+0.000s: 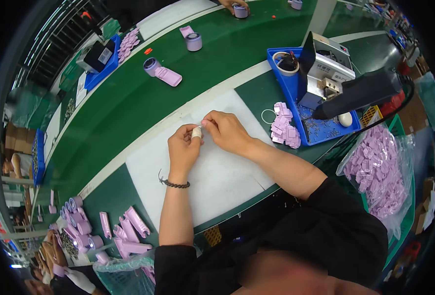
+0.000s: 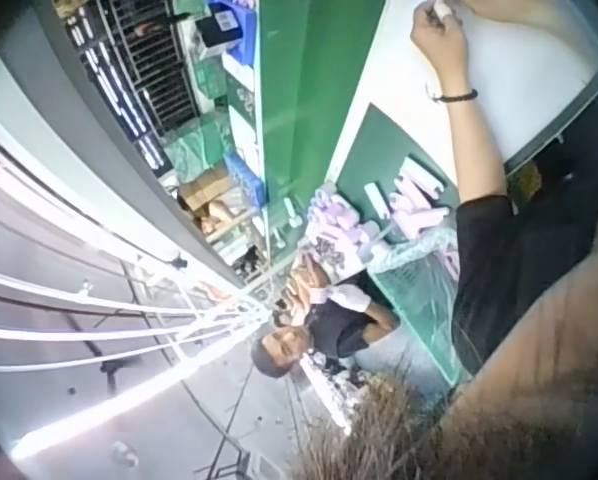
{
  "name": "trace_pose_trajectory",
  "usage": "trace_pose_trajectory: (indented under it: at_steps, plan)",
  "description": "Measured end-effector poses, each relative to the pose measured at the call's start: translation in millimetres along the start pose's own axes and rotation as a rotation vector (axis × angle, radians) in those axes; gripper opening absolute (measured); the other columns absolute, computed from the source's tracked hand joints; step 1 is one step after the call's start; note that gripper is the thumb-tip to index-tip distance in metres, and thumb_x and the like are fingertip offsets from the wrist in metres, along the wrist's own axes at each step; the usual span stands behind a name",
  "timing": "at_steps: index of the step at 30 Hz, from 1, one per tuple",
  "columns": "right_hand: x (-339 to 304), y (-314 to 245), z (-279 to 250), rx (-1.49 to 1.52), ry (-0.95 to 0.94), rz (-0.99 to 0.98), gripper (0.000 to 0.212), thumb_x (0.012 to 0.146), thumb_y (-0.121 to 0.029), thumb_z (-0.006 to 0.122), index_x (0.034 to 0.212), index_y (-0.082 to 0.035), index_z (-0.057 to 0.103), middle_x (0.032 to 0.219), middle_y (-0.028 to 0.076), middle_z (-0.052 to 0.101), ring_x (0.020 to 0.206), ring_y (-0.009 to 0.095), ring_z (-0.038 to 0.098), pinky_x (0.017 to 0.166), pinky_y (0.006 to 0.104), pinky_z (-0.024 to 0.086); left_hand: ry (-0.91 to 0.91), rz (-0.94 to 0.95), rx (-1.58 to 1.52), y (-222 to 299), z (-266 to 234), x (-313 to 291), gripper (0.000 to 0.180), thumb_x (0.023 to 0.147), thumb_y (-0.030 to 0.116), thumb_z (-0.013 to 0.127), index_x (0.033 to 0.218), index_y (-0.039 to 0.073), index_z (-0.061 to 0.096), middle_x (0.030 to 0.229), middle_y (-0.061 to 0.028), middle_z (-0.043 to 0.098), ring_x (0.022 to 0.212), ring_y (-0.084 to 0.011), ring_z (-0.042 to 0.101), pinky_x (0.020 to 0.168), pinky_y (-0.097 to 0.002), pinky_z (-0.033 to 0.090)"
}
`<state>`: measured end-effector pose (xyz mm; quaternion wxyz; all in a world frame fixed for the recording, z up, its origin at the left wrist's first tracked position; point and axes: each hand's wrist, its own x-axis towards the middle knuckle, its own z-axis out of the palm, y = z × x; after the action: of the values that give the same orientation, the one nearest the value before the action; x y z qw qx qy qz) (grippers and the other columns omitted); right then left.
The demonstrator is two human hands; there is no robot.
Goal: The person assembles portable fans by attaching straps to casing pieces, fitting fan motor units into the plastic housings by hand, and placing the assembled fans onto the conveyor belt.
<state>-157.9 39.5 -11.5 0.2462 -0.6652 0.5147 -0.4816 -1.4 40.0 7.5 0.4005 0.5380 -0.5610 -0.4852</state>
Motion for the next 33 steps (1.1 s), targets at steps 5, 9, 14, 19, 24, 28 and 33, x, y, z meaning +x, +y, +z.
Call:
trace_pose_trajectory:
  at_steps: [5, 9, 14, 19, 24, 28, 33]
  plan:
    - [2, 2, -6, -0.003, -0.161, 0.042, 0.010, 0.087, -0.006, 0.060, 0.086, 0.003, 0.065, 0.069, 0.008, 0.065, 0.058, 0.013, 0.053, 0.053, 0.0258, 0.044, 0.102, 0.196, 0.235, -7, 1, 3, 0.017, 0.085, 0.001, 0.061, 0.101, -0.005, 0.064, 0.080, -0.0079, 0.067, 0.065, -0.0120, 0.056, 0.058, -0.0211, 0.046]
    - [3, -12, -10, 0.059, -0.201, 0.102, 0.011, 0.087, -0.006, 0.058, 0.087, 0.003, 0.065, 0.069, 0.006, 0.064, 0.059, 0.013, 0.054, 0.053, 0.0255, 0.043, 0.093, 0.310, 0.098, -14, 0, 5, 0.015, 0.084, 0.002, 0.061, 0.099, -0.003, 0.064, 0.078, -0.0062, 0.065, 0.063, -0.0113, 0.053, 0.057, -0.0216, 0.044]
    - [2, -6, -8, 0.119, -0.133, 0.109, 0.012, 0.087, -0.007, 0.058, 0.090, 0.003, 0.064, 0.070, 0.005, 0.062, 0.059, 0.013, 0.054, 0.053, 0.0247, 0.043, 0.018, 0.347, 0.134, -14, -1, 6, 0.012, 0.084, 0.003, 0.061, 0.095, -0.001, 0.064, 0.075, -0.0053, 0.064, 0.062, -0.0124, 0.052, 0.056, -0.0234, 0.043]
    - [2, -3, -8, 0.228, -0.077, 0.183, 0.012, 0.088, -0.007, 0.058, 0.092, 0.003, 0.064, 0.071, 0.005, 0.062, 0.058, 0.012, 0.053, 0.054, 0.0239, 0.044, -0.099, 0.358, 0.304, -4, -6, 1, 0.011, 0.084, 0.004, 0.060, 0.094, 0.000, 0.062, 0.074, -0.0054, 0.063, 0.060, -0.0151, 0.051, 0.056, -0.0260, 0.043]
    - [4, -17, -9, 0.364, -0.104, 0.237, 0.012, 0.090, -0.006, 0.057, 0.095, 0.002, 0.064, 0.071, 0.005, 0.062, 0.057, 0.011, 0.053, 0.054, 0.0229, 0.044, -0.106, 0.365, 0.305, -6, -8, 0, 0.011, 0.085, 0.004, 0.058, 0.095, 0.001, 0.061, 0.073, -0.0061, 0.063, 0.060, -0.0173, 0.051, 0.057, -0.0279, 0.043]
    - [4, -11, -8, 0.296, -0.188, 0.183, 0.012, 0.092, -0.007, 0.058, 0.097, 0.002, 0.063, 0.071, 0.005, 0.061, 0.057, 0.011, 0.053, 0.054, 0.0219, 0.043, -0.070, 0.376, 0.272, -10, -7, 1, 0.011, 0.085, 0.004, 0.057, 0.095, 0.001, 0.061, 0.073, -0.0064, 0.062, 0.060, -0.0176, 0.051, 0.057, -0.0283, 0.043]
    - [4, -4, -8, 0.212, -0.223, 0.156, 0.012, 0.093, -0.009, 0.059, 0.097, 0.002, 0.063, 0.071, 0.005, 0.062, 0.058, 0.011, 0.054, 0.053, 0.0207, 0.043, -0.060, 0.387, 0.249, -11, -7, 2, 0.011, 0.086, 0.004, 0.057, 0.096, 0.001, 0.060, 0.073, -0.0068, 0.062, 0.060, -0.0172, 0.052, 0.057, -0.0284, 0.043]
